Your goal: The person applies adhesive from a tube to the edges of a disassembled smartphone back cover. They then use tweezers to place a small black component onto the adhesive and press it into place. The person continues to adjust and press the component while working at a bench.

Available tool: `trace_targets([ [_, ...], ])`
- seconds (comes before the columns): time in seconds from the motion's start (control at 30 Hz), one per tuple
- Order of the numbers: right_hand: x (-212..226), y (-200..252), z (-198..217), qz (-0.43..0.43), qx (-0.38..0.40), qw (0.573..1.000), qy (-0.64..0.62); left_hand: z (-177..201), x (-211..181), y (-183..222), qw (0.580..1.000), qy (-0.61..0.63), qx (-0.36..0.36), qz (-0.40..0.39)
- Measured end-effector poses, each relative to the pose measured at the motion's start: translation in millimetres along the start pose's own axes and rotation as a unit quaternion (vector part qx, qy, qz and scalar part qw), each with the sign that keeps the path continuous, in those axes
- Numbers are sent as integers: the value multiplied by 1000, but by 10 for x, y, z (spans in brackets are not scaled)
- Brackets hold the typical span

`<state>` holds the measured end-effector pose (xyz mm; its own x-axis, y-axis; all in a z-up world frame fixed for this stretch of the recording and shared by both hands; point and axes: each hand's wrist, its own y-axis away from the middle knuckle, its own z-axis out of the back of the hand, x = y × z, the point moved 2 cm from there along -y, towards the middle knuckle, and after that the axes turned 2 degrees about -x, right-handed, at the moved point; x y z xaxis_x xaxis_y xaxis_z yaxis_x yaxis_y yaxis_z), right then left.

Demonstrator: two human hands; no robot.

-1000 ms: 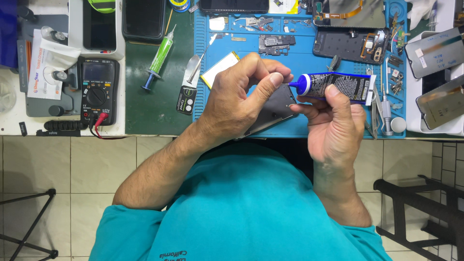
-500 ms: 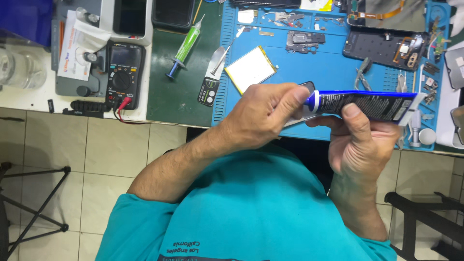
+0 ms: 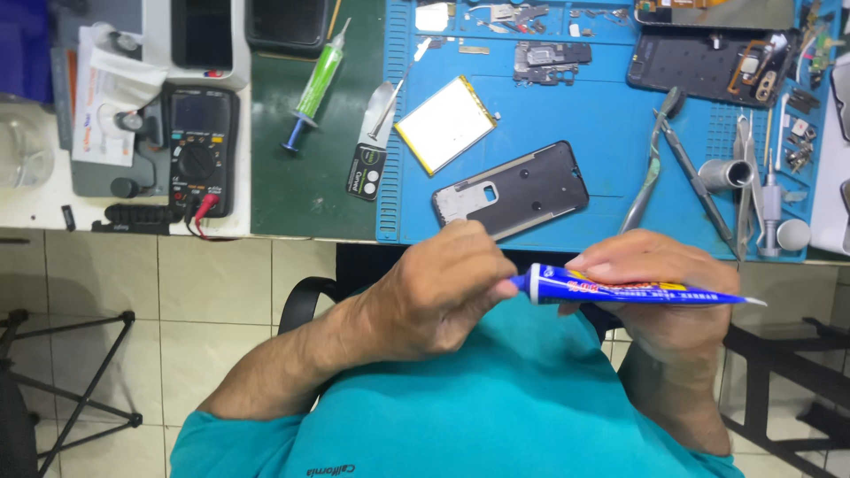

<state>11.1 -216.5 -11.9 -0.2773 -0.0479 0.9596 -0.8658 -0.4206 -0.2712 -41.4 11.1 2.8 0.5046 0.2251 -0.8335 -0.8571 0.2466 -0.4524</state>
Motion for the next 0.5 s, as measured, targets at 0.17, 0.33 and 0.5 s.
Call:
trace_targets([
  [0.17,105,35,-192,-88,-29,989,-113,-36,54,210,966,-199,-35,-159],
  [0.33,190,21,-152,-261,-31,964,-29,147,106,357,956,-241,-138,-95],
  [0.5,127,-5,160,-173,-206,957,108,599,329,559,847,-490,-203,48],
])
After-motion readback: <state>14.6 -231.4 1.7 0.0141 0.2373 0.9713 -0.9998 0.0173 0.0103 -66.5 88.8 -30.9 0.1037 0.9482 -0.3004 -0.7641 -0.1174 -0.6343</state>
